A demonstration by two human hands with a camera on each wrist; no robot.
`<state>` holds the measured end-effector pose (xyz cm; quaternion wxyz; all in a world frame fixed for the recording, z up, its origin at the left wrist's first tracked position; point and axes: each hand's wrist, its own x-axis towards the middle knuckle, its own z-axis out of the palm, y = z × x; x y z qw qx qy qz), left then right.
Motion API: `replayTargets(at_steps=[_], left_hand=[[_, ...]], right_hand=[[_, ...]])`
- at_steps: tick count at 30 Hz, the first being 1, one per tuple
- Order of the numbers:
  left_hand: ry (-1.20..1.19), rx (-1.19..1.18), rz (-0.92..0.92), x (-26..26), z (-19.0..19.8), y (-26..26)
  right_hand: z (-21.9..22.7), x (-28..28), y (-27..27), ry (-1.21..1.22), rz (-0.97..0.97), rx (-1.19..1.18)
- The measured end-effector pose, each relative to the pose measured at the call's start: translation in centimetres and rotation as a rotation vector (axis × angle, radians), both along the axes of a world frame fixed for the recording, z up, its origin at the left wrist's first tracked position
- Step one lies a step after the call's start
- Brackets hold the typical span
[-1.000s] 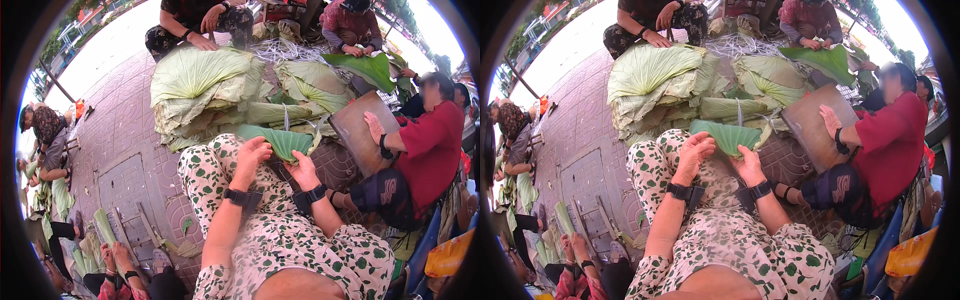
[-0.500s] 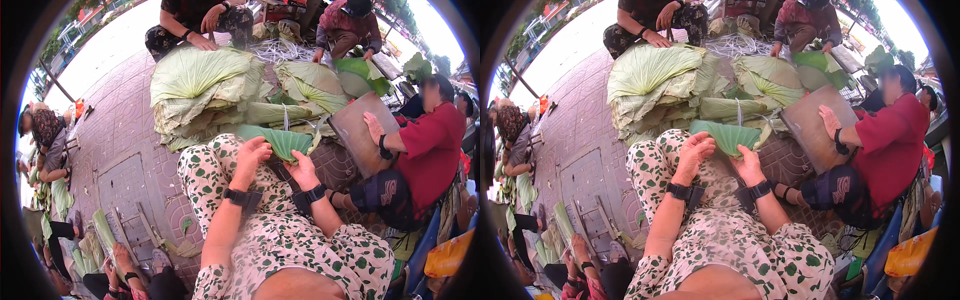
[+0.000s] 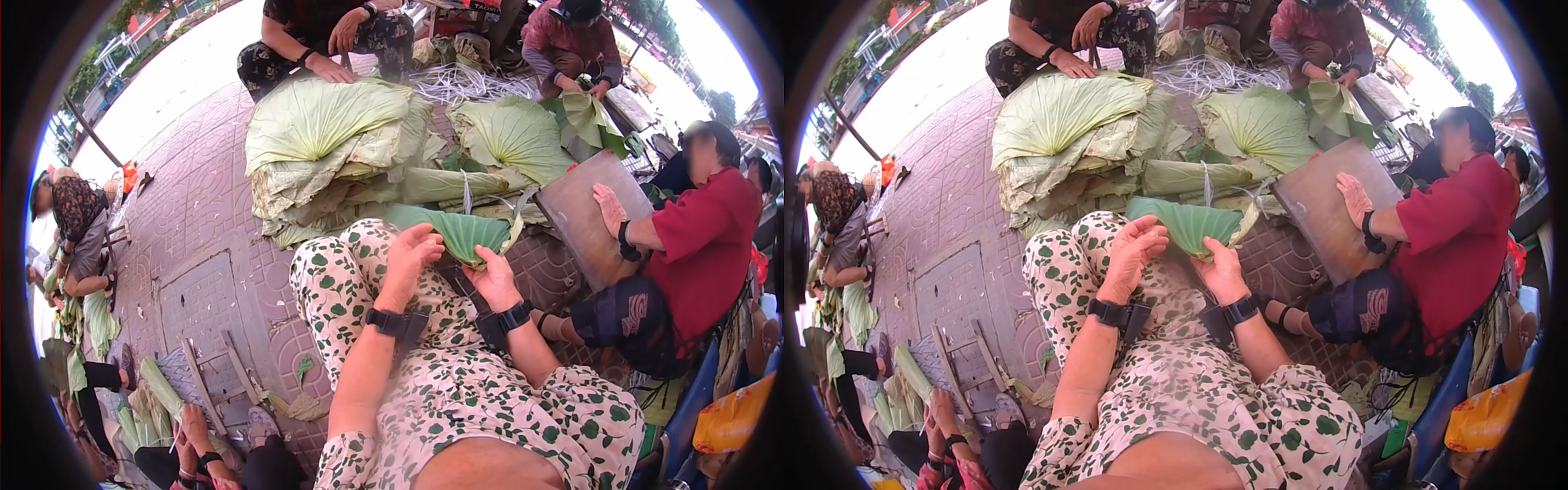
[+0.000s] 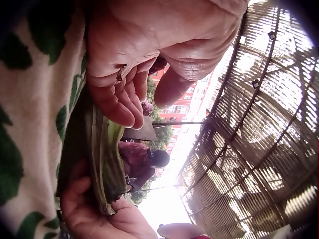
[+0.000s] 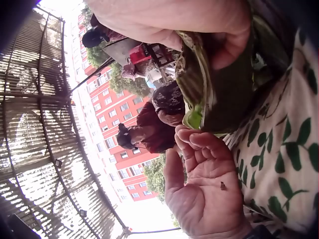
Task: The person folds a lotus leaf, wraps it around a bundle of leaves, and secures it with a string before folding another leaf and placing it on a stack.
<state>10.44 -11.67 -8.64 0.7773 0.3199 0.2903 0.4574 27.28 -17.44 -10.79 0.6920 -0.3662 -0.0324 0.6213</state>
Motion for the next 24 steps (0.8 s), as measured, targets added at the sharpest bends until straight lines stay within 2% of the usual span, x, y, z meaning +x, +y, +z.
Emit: replayTargets(at_steps=[24], left_hand=[[0.022, 0.021, -0.004, 0.07, -0.17, -0.03]], right_hand=[[-0.17, 0.09, 0.03, 0.044, -0.012, -0.014]])
